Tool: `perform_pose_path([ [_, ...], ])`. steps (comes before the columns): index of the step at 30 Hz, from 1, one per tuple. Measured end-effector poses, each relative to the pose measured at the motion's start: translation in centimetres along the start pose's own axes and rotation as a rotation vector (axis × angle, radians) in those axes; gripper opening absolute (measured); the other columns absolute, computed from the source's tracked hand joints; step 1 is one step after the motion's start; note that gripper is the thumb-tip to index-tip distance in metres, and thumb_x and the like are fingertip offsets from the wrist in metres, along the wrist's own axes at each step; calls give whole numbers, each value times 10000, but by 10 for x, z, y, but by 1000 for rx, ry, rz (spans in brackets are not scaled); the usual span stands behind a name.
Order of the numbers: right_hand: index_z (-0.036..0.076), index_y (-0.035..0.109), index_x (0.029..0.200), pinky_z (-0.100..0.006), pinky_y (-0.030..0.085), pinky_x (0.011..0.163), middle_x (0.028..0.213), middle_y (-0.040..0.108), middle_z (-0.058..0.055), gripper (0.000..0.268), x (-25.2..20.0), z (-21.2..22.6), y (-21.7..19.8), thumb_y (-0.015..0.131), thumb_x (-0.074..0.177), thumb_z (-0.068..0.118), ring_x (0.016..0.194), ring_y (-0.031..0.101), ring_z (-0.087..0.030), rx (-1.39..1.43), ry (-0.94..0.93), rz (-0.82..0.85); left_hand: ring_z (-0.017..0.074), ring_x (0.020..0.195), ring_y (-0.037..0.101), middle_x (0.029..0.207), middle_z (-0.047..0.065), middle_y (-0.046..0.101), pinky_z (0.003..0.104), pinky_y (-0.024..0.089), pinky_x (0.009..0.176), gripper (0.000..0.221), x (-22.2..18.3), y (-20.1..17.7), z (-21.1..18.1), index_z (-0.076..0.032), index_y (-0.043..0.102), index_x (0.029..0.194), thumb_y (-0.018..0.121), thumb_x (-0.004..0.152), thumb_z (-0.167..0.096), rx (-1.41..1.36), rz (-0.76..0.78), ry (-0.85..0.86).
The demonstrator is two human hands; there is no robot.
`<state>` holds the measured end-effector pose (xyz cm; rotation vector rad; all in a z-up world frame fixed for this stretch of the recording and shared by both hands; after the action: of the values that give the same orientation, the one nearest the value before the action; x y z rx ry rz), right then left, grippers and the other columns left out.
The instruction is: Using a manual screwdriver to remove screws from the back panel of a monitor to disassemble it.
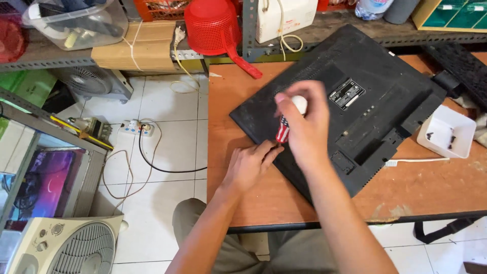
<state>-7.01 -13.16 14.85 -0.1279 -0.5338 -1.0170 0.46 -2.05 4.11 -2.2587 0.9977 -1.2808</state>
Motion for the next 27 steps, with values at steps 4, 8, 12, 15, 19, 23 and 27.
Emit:
perform_pose_path([
  [4,60,506,890,-275,465,576,788,588,-131,222,-13,3,-2,699,996,34,587,596,-164,55,-111,-199,332,621,715,681,78,718,447,556,515,160,-1,-7,-8,-205,707,992,665,983,-359,-1,7,1],
  [8,20,556,622,-263,407,415,481,536,-113,288,1,10,0,732,806,156,414,517,-171,642,191,663,306,615,714,645,88,695,412,539,492,180,-7,-8,-2,-189,680,893,695,966,-353,6,9,35],
  [12,16,759,971,-292,451,726,830,638,-112,60,9,31,4,760,926,56,779,569,-162,-97,-130,337,270,565,694,606,65,670,368,522,475,210,0,-4,1,-212,687,830,727,955,-376,49,-43,21],
  [15,20,651,829,-298,438,667,750,563,-92,210,-18,38,12,784,972,98,705,525,-173,-221,-161,36,254,558,694,593,31,669,377,520,470,228,-3,-2,5,-248,699,803,712,948,-423,93,-2,-5],
  [19,35,598,750,-306,438,653,750,589,-91,290,-38,50,27,833,914,84,685,560,-197,-217,-256,-41,355,481,635,459,64,617,438,477,453,340,-21,20,24,-168,713,590,799,804,-417,225,51,-69],
  [23,94,567,575,-278,394,534,547,533,-29,422,-35,52,26,785,930,156,538,480,-129,-94,-104,169,321,434,537,449,75,554,420,433,488,226,-45,49,60,-173,654,568,731,759,-265,319,57,136],
  [27,84,661,555,-228,425,446,430,575,7,262,-12,43,16,828,756,109,422,509,-81,218,185,833,279,892,693,917,127,729,383,531,875,464,-67,70,59,-48,710,1080,847,754,-349,611,98,101],
])
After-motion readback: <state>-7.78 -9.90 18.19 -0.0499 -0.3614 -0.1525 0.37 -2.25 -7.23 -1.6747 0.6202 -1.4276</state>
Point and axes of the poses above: each hand's wrist, its own x-axis towards the middle knuckle, its own y-axis out of the palm, z = x × y, the point moved 2 cm from there along x, towards the middle knuckle
